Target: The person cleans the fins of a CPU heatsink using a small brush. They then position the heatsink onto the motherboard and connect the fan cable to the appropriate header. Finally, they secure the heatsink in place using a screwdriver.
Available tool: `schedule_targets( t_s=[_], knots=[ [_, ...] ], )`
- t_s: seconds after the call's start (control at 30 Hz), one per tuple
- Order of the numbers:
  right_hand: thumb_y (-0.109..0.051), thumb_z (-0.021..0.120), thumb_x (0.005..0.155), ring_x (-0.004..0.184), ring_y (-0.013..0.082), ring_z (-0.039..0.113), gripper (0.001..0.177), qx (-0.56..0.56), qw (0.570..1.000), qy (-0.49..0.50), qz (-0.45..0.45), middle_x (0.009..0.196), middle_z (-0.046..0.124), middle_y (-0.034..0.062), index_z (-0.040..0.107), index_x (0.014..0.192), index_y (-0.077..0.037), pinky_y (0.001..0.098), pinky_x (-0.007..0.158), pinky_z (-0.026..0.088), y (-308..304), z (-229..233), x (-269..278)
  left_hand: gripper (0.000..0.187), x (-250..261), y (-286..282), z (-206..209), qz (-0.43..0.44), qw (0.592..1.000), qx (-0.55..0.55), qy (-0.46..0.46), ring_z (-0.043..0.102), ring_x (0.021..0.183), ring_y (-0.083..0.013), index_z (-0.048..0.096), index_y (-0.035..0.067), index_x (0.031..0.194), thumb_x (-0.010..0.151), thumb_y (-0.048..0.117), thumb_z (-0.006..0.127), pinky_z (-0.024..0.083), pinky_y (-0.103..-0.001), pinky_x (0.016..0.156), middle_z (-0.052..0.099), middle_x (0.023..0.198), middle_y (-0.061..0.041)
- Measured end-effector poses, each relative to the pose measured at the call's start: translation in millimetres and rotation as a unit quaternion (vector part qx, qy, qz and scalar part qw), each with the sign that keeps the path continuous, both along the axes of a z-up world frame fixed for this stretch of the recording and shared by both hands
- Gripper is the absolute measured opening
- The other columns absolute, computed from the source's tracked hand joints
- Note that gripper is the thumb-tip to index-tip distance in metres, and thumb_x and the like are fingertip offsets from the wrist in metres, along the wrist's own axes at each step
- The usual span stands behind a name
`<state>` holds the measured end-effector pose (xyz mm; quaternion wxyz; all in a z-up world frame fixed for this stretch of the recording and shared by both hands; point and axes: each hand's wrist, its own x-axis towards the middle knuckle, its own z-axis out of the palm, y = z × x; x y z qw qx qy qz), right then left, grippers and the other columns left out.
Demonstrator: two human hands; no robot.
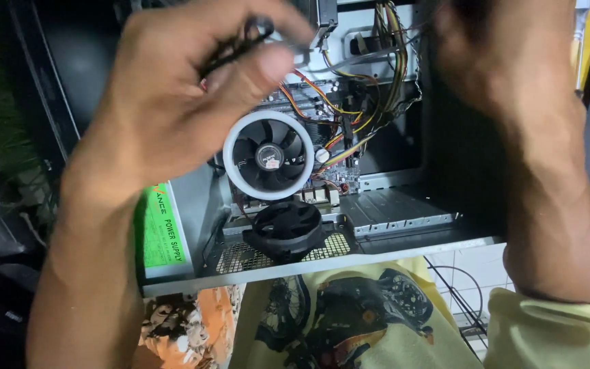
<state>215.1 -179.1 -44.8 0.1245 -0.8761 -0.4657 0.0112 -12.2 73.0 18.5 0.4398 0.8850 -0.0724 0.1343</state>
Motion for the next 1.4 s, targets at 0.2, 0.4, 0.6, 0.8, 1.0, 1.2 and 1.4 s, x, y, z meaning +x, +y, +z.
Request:
schedule_targets(
  t_s=[0.2, 0.4, 0.6, 0.8, 1.0, 1.2, 1.4],
  knots=[
    [-0.010, 0.069, 0.110, 0.086, 0.0432, 0.068, 0.019, -0.070, 0.989, 0.062, 0.114, 0.104, 0.075, 0.0232, 0.078, 0.119, 0.004, 0.0500, 0.066, 0.049, 27.7, 22.0, -10.5, 0.036, -6.5, 3.1, -0.5, 0.029, 0.995, -0.089, 0.016, 0.045, 0.066, -0.0166, 0.062, -0.012, 0.119, 0.122, 0.015, 0.039, 0.050, -0.033, 0.068, 0.041, 0.075, -0.009],
    [0.002, 0.085, 0.095, 0.093, 0.0341, 0.064, 0.031, -0.009, 0.983, 0.091, 0.162, 0.110, 0.066, 0.0184, 0.064, 0.117, 0.004, 0.0457, 0.072, 0.047, 28.7, 20.1, -10.6, 0.030, 3.3, -3.1, -4.1, -0.003, 0.993, 0.060, 0.100, 0.062, 0.048, -0.0105, 0.067, -0.006, 0.132, 0.102, -0.004, 0.071, 0.054, -0.022, 0.045, 0.069, 0.066, -0.010],
    [0.010, 0.079, 0.099, 0.082, 0.0278, 0.067, 0.012, -0.003, 0.969, 0.129, 0.209, 0.093, 0.070, 0.0168, 0.074, 0.108, 0.004, 0.0381, 0.066, 0.052, 44.9, 28.7, -29.0, 0.028, 1.6, -14.4, -33.8, -0.070, 0.989, 0.120, 0.055, 0.043, 0.045, -0.0130, 0.069, -0.003, 0.096, 0.087, -0.026, 0.054, 0.050, -0.032, 0.050, 0.039, 0.050, 0.002],
    [-0.008, 0.078, 0.101, 0.073, 0.0325, 0.071, 0.004, -0.063, 0.969, 0.058, 0.232, 0.084, 0.074, 0.0118, 0.074, 0.103, -0.006, 0.0443, 0.063, 0.053, 57.5, 7.7, -38.1, 0.020, 1.6, -11.8, -48.1, -0.045, 0.970, 0.169, 0.168, 0.049, 0.046, -0.0270, 0.058, 0.006, 0.077, 0.086, -0.012, 0.057, 0.042, -0.046, 0.047, 0.052, 0.053, -0.007],
    [-0.016, 0.066, 0.113, 0.070, 0.0390, 0.069, 0.030, -0.173, 0.965, -0.020, 0.195, 0.080, 0.066, 0.0109, 0.063, 0.086, -0.004, 0.0520, 0.052, 0.054, 69.9, -4.1, -52.8, 0.020, -0.2, -9.7, -29.0, -0.038, 0.903, 0.205, 0.375, 0.063, 0.058, -0.0230, 0.068, 0.012, 0.079, 0.088, -0.006, 0.064, 0.050, -0.044, 0.058, 0.063, 0.058, -0.004],
    [-0.012, 0.068, 0.101, 0.072, 0.0428, 0.073, 0.015, -0.189, 0.969, -0.046, 0.149, 0.088, 0.075, 0.0130, 0.080, 0.101, -0.021, 0.0506, 0.055, 0.056, 69.5, -18.6, -52.4, 0.007, -2.6, -9.6, -47.7, -0.039, 0.899, 0.225, 0.373, 0.062, 0.064, -0.0432, 0.065, 0.001, 0.083, 0.079, -0.005, 0.063, 0.045, -0.055, 0.054, 0.061, 0.074, -0.021],
    [0.004, 0.062, 0.097, 0.049, 0.0184, 0.058, 0.034, -0.235, 0.939, -0.164, 0.190, 0.054, 0.049, -0.0058, 0.061, 0.070, -0.016, 0.0345, 0.046, 0.049, 66.9, -40.2, -60.0, 0.013, 2.8, -15.6, -38.2, -0.049, 0.873, 0.234, 0.425, 0.065, 0.069, -0.0433, 0.067, 0.004, 0.084, 0.080, -0.005, 0.060, 0.048, -0.054, 0.058, 0.064, 0.077, -0.021]
  ],
)
